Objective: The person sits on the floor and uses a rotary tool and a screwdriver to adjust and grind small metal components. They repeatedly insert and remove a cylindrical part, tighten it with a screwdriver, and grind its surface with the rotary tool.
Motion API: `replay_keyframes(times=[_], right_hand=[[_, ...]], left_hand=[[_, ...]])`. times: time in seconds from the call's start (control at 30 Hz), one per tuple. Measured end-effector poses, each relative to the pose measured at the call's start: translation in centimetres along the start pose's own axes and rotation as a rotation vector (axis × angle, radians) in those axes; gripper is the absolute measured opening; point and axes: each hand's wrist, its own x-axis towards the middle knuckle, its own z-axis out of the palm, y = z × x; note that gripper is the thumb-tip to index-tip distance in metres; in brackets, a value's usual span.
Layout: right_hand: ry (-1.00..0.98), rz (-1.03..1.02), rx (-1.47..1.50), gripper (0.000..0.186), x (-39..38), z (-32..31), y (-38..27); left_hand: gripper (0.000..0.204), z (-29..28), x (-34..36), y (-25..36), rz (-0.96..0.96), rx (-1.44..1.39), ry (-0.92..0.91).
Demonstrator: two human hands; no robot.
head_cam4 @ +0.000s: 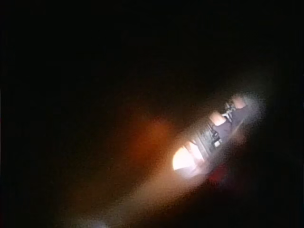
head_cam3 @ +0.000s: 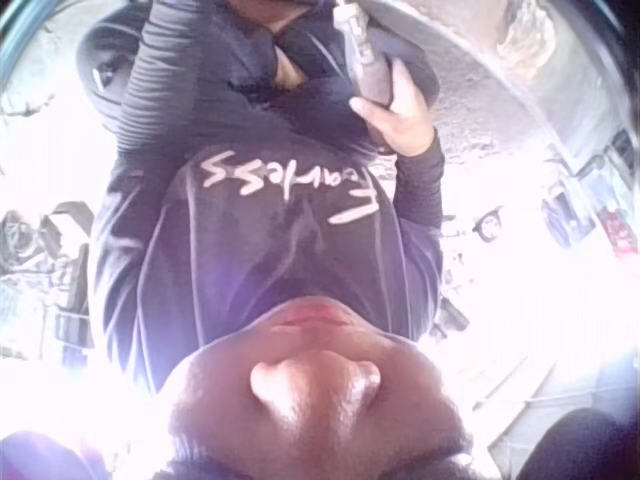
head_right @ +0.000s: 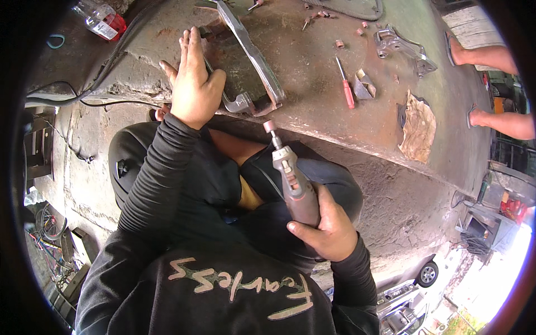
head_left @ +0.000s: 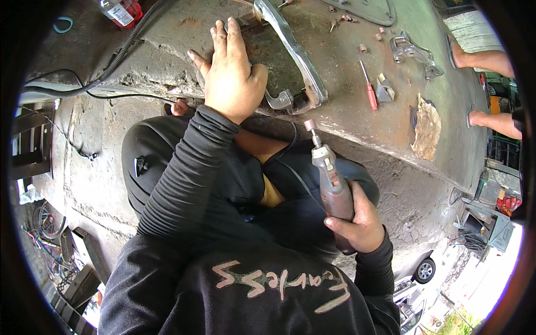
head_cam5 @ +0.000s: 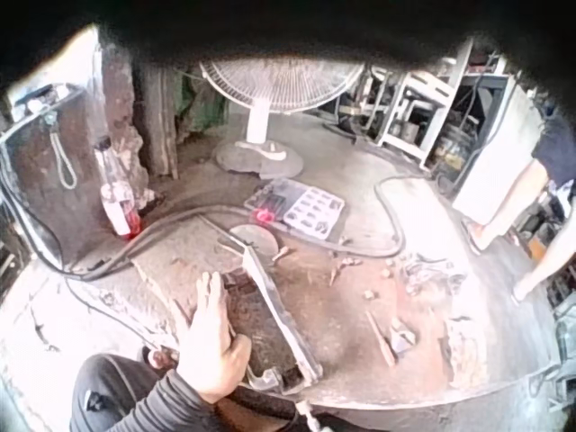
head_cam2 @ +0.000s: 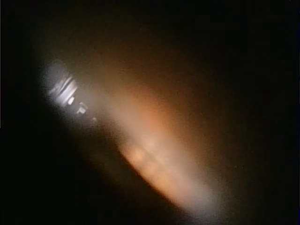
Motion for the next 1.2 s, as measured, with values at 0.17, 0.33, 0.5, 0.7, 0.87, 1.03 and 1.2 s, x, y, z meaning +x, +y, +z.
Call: replay_keyframes(times=[0.17, 0.33, 0.5, 0.7, 0.87, 1.03, 1.2], right_hand=[[0.077, -0.064, -0.041, 0.069, 0.5, 1.6, 0.4], [0.101, -0.067, -0.083, 0.069, 0.9, 1.8, 0.2], [0.121, -0.059, -0.127, 0.069, 1.5, 2.2, -0.2], [0.141, -0.06, -0.13, 0.071, 1.4, 2.4, 0.1], [0.123, -0.056, -0.169, 0.071, 1.2, 2.6, 0.2], [0.128, -0.047, -0.181, 0.072, 1.4, 2.5, -0.5], [0.11, -0.072, -0.191, 0.071, 1.5, 2.3, -0.2]], left_hand=[[0.084, -0.3, 0.0, 0.2, -0.028, -0.026, -0.022], [0.083, -0.3, 0.5, 0.2, -0.012, -0.021, -0.041], [0.084, -0.1, 0.4, 0.0, -0.011, -0.039, -0.026], [0.085, 0.1, 0.3, -0.2, -0.041, -0.099, -0.041], [0.086, 0.0, 0.2, -0.2, -0.04, -0.103, -0.038], [0.086, 0.0, 0.3, 0.0, -0.053, -0.104, -0.043], [0.086, 0.0, 0.3, -0.1, -0.044, -0.09, -0.033]])
